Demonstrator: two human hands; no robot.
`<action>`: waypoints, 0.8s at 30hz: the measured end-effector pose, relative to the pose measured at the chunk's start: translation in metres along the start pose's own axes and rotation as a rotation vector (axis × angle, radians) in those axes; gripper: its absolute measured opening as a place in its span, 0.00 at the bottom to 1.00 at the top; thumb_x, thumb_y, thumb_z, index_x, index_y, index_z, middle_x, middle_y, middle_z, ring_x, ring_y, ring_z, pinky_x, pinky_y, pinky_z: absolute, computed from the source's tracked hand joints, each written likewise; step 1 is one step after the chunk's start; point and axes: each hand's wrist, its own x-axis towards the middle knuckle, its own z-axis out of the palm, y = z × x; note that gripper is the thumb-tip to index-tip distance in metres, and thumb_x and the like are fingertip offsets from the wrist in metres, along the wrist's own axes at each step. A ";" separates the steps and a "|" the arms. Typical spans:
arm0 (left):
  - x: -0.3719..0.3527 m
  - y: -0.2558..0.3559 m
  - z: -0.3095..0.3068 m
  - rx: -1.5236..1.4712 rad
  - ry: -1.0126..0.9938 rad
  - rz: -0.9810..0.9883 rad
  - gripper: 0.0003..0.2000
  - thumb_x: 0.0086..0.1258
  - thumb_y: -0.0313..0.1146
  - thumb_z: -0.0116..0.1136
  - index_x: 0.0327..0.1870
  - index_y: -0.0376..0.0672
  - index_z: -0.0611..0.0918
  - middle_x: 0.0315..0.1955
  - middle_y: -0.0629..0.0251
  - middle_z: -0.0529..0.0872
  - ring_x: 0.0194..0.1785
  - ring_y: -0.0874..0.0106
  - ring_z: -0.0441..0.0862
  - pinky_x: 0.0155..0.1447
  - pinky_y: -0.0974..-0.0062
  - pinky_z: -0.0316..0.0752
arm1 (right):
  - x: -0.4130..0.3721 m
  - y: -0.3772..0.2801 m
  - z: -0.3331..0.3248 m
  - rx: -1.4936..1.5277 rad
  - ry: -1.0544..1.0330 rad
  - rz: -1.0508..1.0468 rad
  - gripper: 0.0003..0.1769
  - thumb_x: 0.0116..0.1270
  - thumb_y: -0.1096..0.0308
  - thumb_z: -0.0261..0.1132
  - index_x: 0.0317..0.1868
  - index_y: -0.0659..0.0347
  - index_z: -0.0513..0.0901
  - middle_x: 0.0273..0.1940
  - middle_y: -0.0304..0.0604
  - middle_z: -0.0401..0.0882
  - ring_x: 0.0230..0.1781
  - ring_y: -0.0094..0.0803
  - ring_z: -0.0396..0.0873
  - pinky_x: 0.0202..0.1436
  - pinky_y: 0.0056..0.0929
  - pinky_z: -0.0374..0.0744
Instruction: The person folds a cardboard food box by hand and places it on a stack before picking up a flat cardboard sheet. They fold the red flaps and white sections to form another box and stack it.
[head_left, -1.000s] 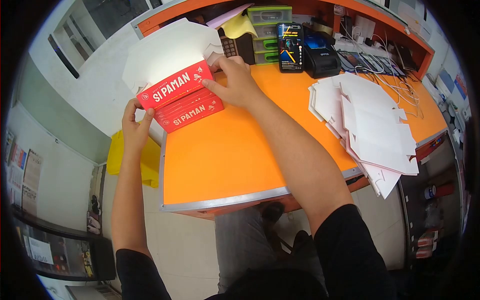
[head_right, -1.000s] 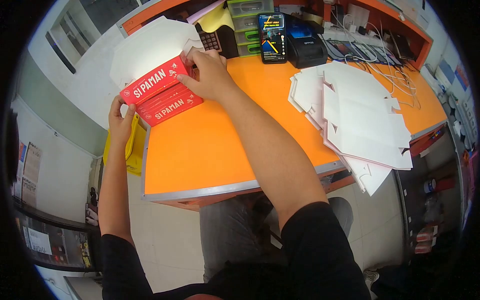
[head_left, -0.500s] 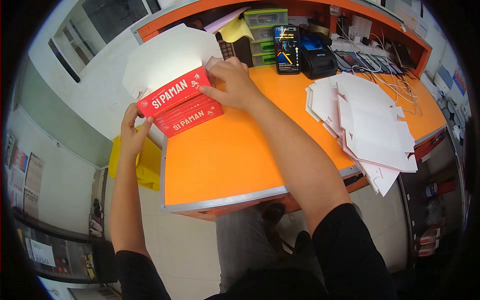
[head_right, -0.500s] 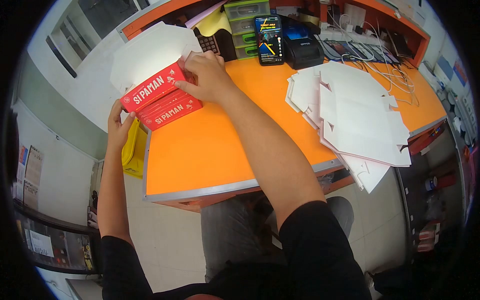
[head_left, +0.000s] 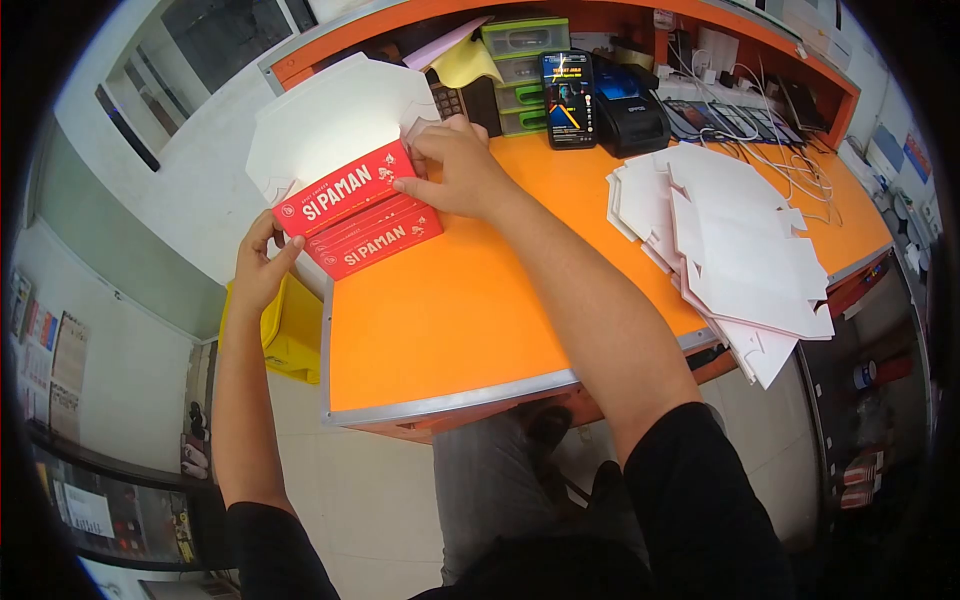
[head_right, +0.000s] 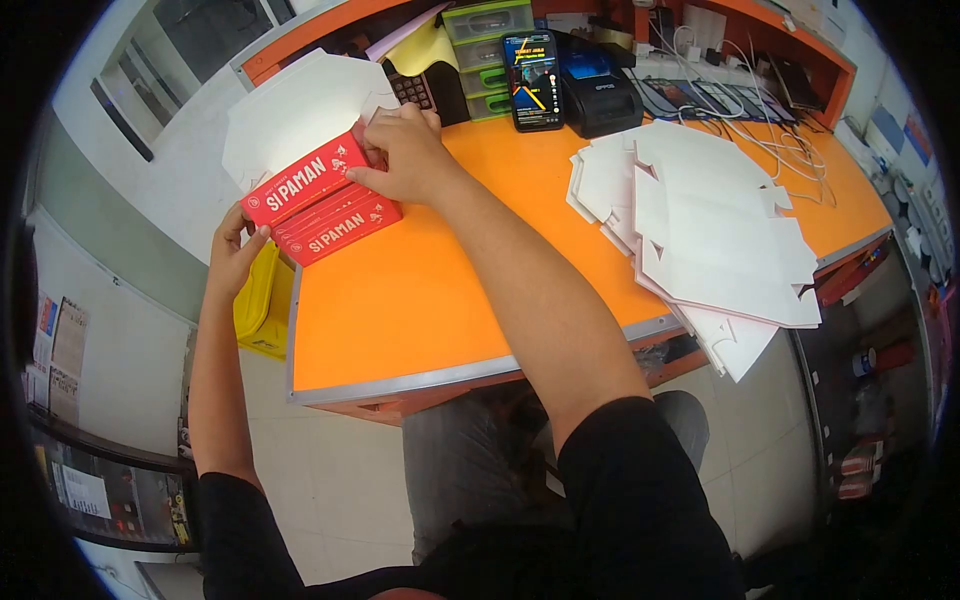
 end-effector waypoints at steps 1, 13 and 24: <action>0.000 0.000 0.000 -0.026 -0.010 -0.023 0.10 0.71 0.32 0.67 0.49 0.39 0.84 0.39 0.74 0.80 0.43 0.77 0.68 0.53 0.77 0.66 | 0.000 0.000 0.001 -0.010 -0.002 -0.002 0.20 0.60 0.50 0.79 0.29 0.52 0.78 0.35 0.30 0.81 0.53 0.37 0.72 0.64 0.45 0.61; 0.001 -0.003 0.002 -0.368 -0.056 -0.264 0.19 0.74 0.30 0.65 0.64 0.40 0.81 0.50 0.72 0.88 0.53 0.79 0.80 0.62 0.75 0.71 | 0.001 0.005 0.010 0.095 0.013 0.040 0.21 0.55 0.49 0.81 0.23 0.50 0.78 0.32 0.36 0.82 0.54 0.39 0.73 0.62 0.48 0.59; 0.004 -0.013 -0.002 -0.397 -0.050 -0.336 0.19 0.74 0.30 0.66 0.64 0.41 0.81 0.53 0.69 0.88 0.58 0.76 0.82 0.68 0.71 0.72 | -0.003 0.003 0.012 0.079 -0.038 0.034 0.16 0.61 0.53 0.78 0.29 0.49 0.79 0.31 0.30 0.81 0.53 0.35 0.74 0.61 0.43 0.60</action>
